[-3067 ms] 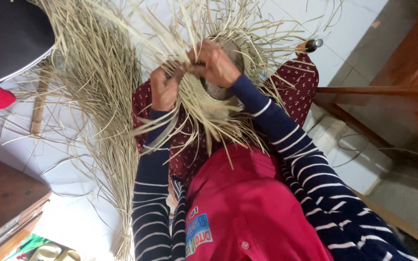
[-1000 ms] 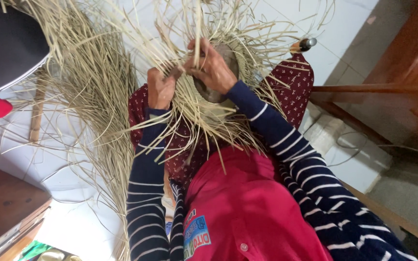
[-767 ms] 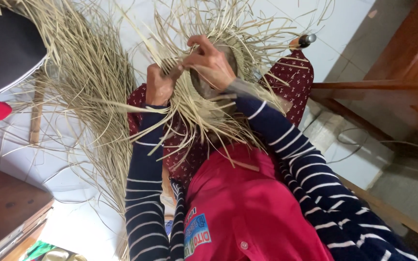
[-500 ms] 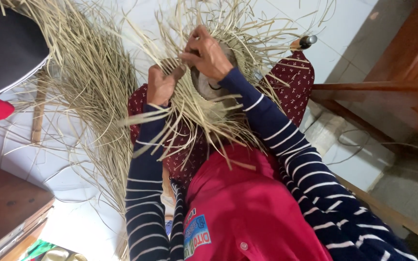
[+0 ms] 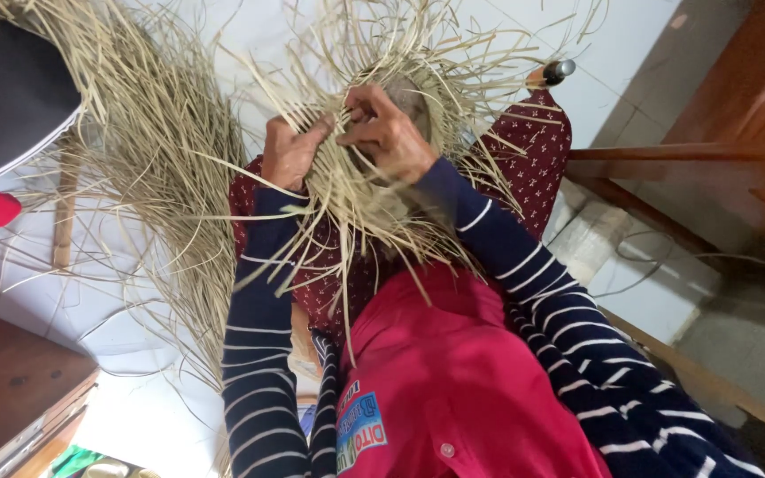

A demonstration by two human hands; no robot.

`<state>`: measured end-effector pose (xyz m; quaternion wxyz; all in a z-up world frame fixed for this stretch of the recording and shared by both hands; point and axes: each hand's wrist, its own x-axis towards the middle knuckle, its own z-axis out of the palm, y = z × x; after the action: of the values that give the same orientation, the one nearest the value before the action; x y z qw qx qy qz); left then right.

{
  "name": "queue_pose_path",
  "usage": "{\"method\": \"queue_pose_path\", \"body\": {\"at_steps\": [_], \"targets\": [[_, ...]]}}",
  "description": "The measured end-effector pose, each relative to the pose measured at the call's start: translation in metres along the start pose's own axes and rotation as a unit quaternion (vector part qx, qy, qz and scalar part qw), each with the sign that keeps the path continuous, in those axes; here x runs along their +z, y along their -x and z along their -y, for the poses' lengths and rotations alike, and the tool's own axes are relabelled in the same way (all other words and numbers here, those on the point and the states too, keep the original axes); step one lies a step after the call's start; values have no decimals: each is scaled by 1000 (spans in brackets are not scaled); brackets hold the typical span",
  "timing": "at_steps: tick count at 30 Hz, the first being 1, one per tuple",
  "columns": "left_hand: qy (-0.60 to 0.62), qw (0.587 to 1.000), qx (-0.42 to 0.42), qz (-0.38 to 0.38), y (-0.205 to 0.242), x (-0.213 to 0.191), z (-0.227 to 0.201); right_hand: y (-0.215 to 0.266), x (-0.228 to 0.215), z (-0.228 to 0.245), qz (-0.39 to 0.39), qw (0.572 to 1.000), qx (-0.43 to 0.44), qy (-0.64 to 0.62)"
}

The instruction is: The person weaves strands of dried fiber into a circular hat base by hand.

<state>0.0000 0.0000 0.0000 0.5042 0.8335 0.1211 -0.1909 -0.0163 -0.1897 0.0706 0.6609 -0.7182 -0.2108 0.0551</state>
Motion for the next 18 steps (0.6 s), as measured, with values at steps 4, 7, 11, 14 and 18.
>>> {"method": "queue_pose_path", "body": {"at_steps": [4,7,11,14,18], "targets": [[108,896,427,-53,-51,26,75,-23,-3,-50,-93,935,-128,318],[29,986,166,6,36,-13,-50,-52,3,-37,-101,894,-133,416],[435,746,439,248,-49,33,99,-50,1,-43,-123,918,-57,372],[134,954,238,122,6,-16,-16,-26,-3,-13,-26,988,130,75],[8,996,-79,39,0,-1,-11,-14,-3,-9,2,956,-52,290]]}}
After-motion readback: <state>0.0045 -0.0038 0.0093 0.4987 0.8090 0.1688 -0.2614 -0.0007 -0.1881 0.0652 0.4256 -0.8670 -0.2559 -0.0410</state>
